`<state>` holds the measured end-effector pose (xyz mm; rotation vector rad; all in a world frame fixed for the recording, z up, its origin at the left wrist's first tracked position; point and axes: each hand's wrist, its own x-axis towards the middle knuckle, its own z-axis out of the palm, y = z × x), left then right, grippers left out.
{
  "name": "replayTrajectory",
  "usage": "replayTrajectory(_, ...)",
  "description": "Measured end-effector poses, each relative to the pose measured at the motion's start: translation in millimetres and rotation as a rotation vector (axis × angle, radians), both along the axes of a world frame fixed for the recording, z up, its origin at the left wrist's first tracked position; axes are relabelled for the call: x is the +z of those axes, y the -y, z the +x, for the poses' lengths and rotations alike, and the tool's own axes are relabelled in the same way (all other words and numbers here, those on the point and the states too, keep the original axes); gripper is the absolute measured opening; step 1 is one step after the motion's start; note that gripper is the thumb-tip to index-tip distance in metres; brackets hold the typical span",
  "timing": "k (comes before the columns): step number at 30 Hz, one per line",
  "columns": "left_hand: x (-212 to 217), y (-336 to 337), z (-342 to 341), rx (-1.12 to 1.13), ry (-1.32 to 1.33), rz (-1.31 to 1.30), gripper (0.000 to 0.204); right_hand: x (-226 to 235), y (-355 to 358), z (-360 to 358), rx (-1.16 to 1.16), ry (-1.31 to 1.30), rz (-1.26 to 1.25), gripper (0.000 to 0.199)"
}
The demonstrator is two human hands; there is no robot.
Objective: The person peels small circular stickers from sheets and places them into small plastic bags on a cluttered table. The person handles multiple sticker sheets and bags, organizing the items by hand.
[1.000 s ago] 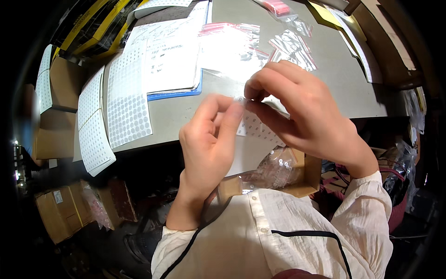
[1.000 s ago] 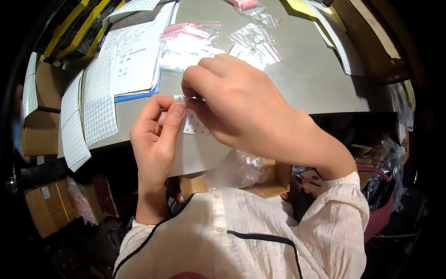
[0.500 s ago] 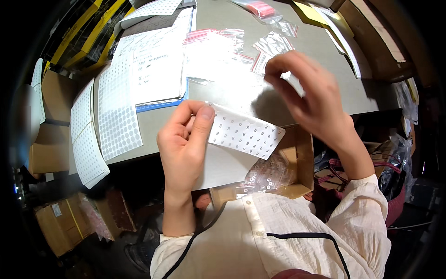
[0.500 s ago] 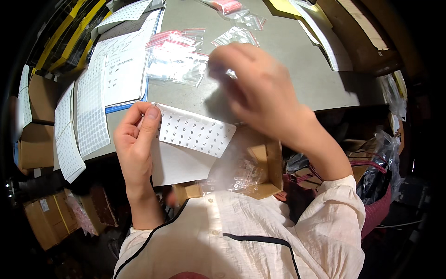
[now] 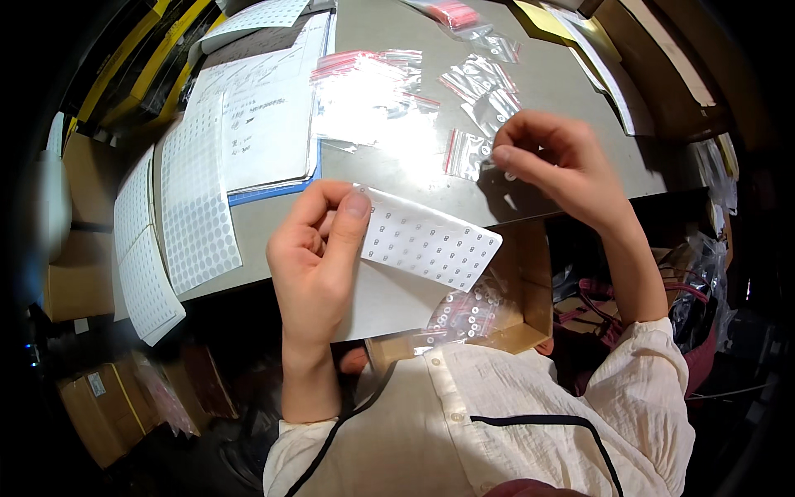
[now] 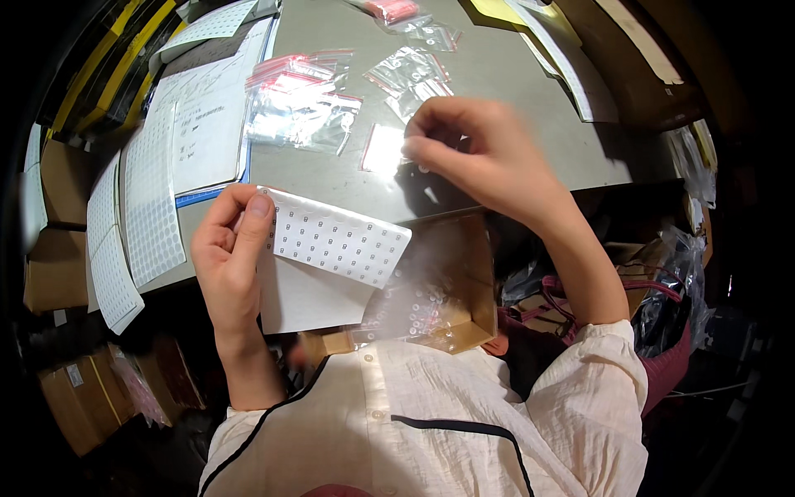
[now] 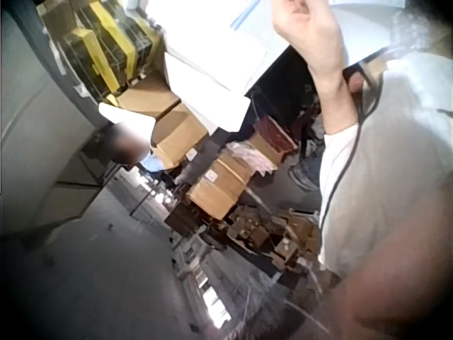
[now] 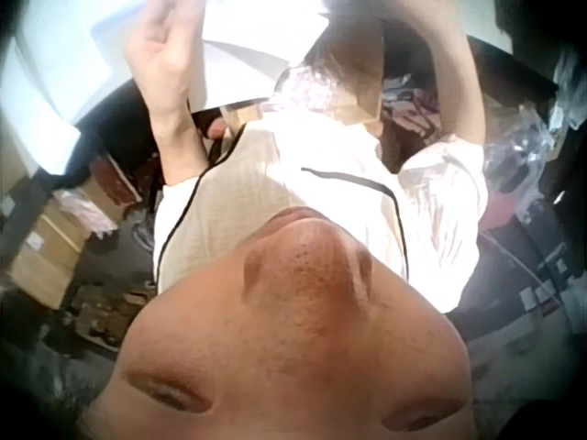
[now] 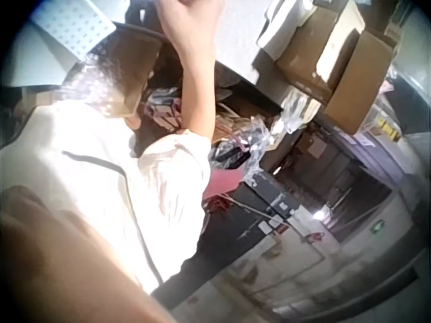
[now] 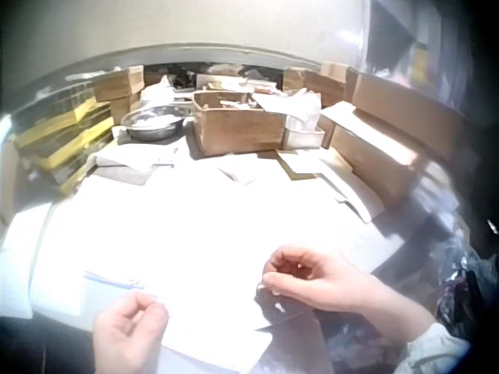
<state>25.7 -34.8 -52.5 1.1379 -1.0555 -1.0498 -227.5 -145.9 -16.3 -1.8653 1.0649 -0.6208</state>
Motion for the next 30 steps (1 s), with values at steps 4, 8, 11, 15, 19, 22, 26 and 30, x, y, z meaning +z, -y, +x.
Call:
replayTrajectory(4,2.1,-0.3,-1.1,0.013,-0.036,0.001,0.014,-4.3,-2.2,7.8,0.015,-0.218,-0.143,0.020)
replayTrajectory(8,2.4,-1.3,0.2,0.004,-0.036,0.009,0.014,-8.5,-3.8,8.1,-0.006,-0.342,-0.389,0.024)
replayTrajectory(11,4.1,-3.0,0.5,0.008,-0.081,0.018,0.014,-4.2,9.6,2.0,0.066,-0.313,-0.260,0.031)
replayTrajectory(15,1.6,-3.8,5.8,-0.002,-0.145,0.006,0.014,28.2,5.5,5.1,0.404,-0.639,-0.131,0.035)
replayTrajectory(19,-0.8,-4.7,11.2,-0.005,-0.195,-0.025,0.017,12.1,5.7,-4.4,-0.069,-0.253,-0.261,0.029)
replayTrajectory(22,-1.7,-3.4,11.9,0.003,-0.248,-0.072,0.020,-10.0,3.9,-8.9,0.020,-0.327,-0.555,0.023)
replayTrajectory(26,-7.7,-4.8,22.4,0.009,-0.309,-0.134,0.021,-0.2,1.3,-19.3,0.175,-0.271,-0.388,0.025)
replayTrajectory(30,-8.0,-0.8,16.9,0.026,-0.360,-0.161,0.023,-1.2,20.7,-17.5,0.067,-0.123,-0.233,0.024)
